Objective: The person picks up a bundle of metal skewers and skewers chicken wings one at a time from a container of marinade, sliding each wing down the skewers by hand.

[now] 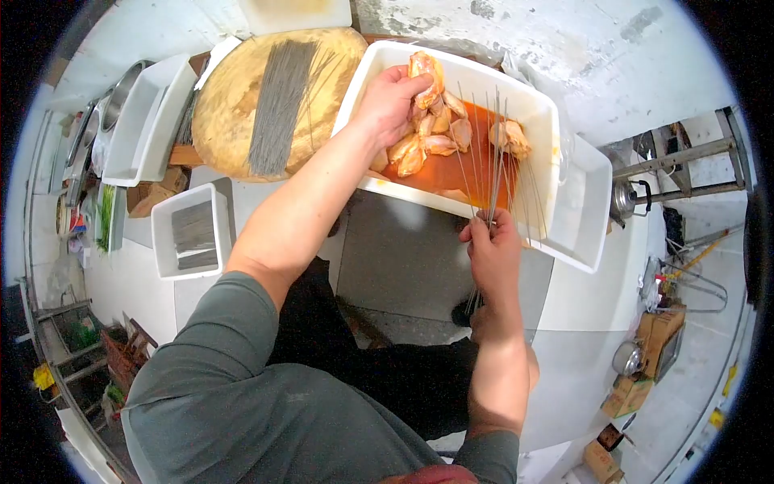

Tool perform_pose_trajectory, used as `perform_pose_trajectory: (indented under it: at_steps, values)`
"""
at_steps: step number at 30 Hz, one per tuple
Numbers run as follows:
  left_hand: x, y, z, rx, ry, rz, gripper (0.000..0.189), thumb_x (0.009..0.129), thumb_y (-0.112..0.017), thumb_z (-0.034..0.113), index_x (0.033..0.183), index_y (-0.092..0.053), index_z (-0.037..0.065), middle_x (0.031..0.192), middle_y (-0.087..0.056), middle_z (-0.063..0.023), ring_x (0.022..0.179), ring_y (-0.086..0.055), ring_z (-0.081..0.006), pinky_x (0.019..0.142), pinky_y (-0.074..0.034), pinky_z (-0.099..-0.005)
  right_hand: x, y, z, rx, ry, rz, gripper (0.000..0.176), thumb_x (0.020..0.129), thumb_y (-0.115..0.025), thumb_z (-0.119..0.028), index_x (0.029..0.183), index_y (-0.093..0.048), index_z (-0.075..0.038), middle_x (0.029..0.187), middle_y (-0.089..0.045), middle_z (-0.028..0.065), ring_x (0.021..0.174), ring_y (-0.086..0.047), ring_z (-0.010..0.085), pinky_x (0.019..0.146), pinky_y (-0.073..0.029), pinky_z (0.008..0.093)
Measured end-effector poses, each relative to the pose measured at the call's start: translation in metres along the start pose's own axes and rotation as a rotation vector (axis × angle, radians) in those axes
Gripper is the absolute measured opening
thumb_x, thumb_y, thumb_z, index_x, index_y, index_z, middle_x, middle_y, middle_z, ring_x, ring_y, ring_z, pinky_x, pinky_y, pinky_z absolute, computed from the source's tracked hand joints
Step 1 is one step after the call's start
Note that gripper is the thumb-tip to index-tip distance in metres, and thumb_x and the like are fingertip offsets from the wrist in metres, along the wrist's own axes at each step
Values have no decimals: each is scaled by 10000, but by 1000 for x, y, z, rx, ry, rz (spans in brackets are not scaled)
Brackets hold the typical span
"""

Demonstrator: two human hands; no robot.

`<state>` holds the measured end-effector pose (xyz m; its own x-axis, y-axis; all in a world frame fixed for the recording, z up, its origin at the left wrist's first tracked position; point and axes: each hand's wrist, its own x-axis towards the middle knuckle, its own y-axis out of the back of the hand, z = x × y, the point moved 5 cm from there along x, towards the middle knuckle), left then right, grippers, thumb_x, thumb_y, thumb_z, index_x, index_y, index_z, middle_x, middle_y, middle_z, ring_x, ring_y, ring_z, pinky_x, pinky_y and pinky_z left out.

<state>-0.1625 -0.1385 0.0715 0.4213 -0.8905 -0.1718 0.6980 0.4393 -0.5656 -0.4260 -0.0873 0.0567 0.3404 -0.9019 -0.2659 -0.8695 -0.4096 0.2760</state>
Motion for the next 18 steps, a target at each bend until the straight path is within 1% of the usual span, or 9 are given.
perform_pose_trajectory:
  at_steps: [2,5,8,11,18]
  values:
    - [0,0,2,-26,1,-10,248,876,-655,54,1070,-522,-28,957,-647,-134,818,-670,-226,718,-583,-363,1,-3,1,52,13,0,87,926,-546,-92,995,-515,-48,699,-595,23,521,-445,43,465,-344,193]
    - [1,0,2,6,-13,-15,262,868,-666,47,1078,-528,-28,948,-655,-131,819,-673,-219,714,-585,-358,3,-2,2,47,6,-2,92,925,-544,-88,999,-516,-43,704,-599,26,526,-456,49,470,-354,197]
    - [1,0,3,23,-8,-2,271,868,-668,47,1089,-534,-31,961,-660,-131,812,-676,-213,716,-584,-347,1,-7,0,82,44,14,91,922,-549,-95,989,-522,-40,691,-600,26,517,-462,55,468,-363,207]
    - [-2,-3,0,53,-23,-9,236,873,-681,161,1062,-601,44,965,-676,-53,804,-649,-141,686,-526,-273,2,-9,2,-40,18,37,86,921,-553,-103,971,-526,-38,672,-598,23,504,-463,59,463,-369,217]
    - [1,-2,-4,81,-31,-26,233,880,-668,139,1073,-599,29,983,-680,-75,851,-667,-173,725,-549,-300,3,-12,3,-11,3,44,90,920,-560,-118,951,-526,-41,665,-593,18,499,-457,58,456,-357,215]
